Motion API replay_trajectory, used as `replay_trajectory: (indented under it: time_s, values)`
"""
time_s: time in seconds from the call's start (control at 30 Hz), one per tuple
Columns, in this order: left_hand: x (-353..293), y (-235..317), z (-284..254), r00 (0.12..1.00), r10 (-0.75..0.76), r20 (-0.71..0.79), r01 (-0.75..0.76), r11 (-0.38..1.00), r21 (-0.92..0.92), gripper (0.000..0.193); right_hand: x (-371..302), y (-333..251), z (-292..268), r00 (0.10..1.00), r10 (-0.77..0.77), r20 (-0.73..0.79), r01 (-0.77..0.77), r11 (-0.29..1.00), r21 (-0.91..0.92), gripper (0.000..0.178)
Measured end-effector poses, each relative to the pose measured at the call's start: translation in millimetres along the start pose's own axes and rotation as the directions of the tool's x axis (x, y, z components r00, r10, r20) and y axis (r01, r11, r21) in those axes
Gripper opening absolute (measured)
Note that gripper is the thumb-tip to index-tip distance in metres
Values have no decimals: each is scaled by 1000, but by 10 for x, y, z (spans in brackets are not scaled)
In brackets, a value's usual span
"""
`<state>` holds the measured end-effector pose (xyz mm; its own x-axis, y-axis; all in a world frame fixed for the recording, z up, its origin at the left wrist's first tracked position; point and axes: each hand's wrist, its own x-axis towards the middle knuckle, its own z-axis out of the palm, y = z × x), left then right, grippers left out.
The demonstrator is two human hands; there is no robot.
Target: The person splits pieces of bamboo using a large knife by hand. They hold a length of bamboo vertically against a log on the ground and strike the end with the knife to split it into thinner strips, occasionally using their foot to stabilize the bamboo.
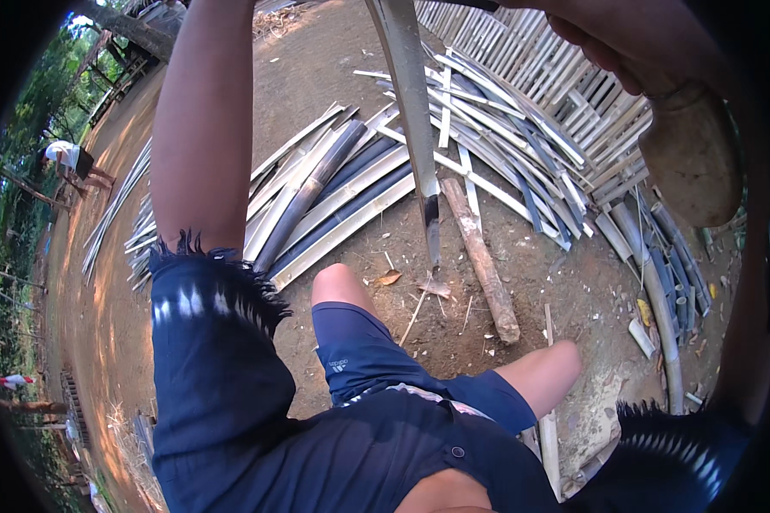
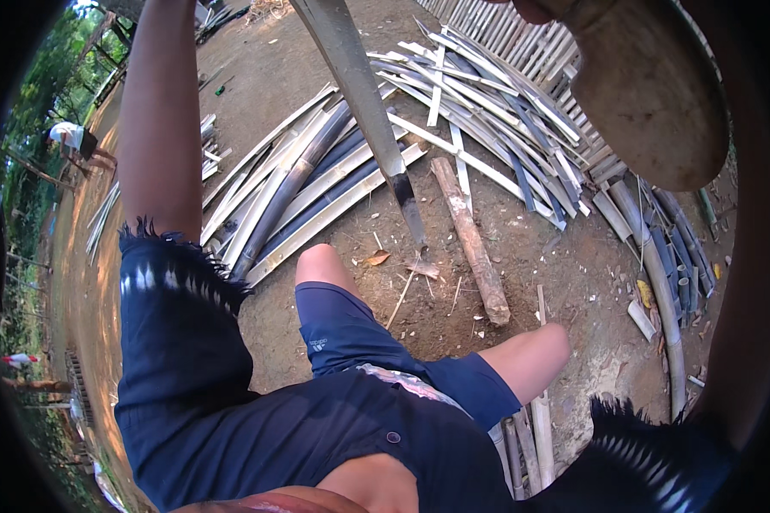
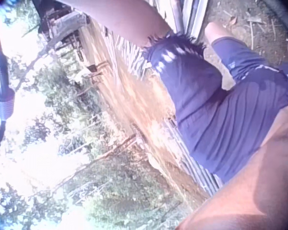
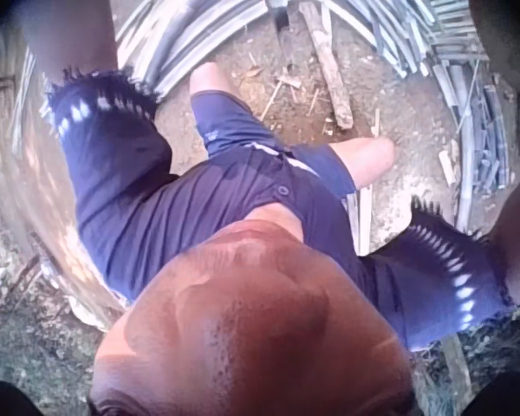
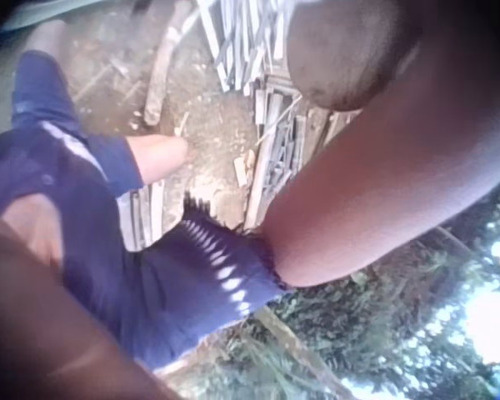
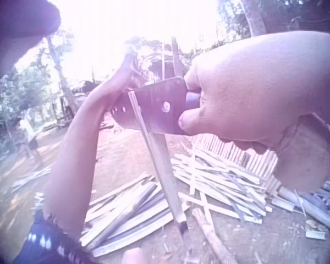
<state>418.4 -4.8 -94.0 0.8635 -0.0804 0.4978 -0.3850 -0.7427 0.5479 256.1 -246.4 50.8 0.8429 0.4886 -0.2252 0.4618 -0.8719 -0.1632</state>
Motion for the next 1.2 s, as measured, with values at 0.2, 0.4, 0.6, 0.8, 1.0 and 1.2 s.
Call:
replay_trajectory:
  time_s: [0.2, 0.4, 0.6, 0.8, 1.0, 1.2]
  values:
    - [-43, -300, 156, 997, -82, 4, 82, 997, 6, 94, 736, 315, 832, 962, -98, -254, 63, 987, -145, 36]
    - [-150, -521, 592, 988, -142, 56, 145, 988, -60, 93, 929, 627, 1279, 917, -270, -292, 252, 963, -100, 26]
    - [-541, -871, 936, 946, -298, 127, 309, 948, -77, 92, 1187, 726, 1815, 988, -140, -59, 141, 990, 9, 26]
    - [-555, -922, 1625, 918, -312, 245, 320, 947, 6, 89, 1101, 1062, 2418, 995, -26, -92, 42, 984, 172, 24]
    - [-637, -1951, 1544, 979, -102, 175, 140, 964, -227, 53, 976, 727, 2510, 995, -48, -90, 71, 959, 274, 22]
    - [-618, -1247, 1352, 977, 110, -182, -114, 993, -15, 34, 970, 705, 3056, 951, 34, -308, 91, 919, 384, 25]
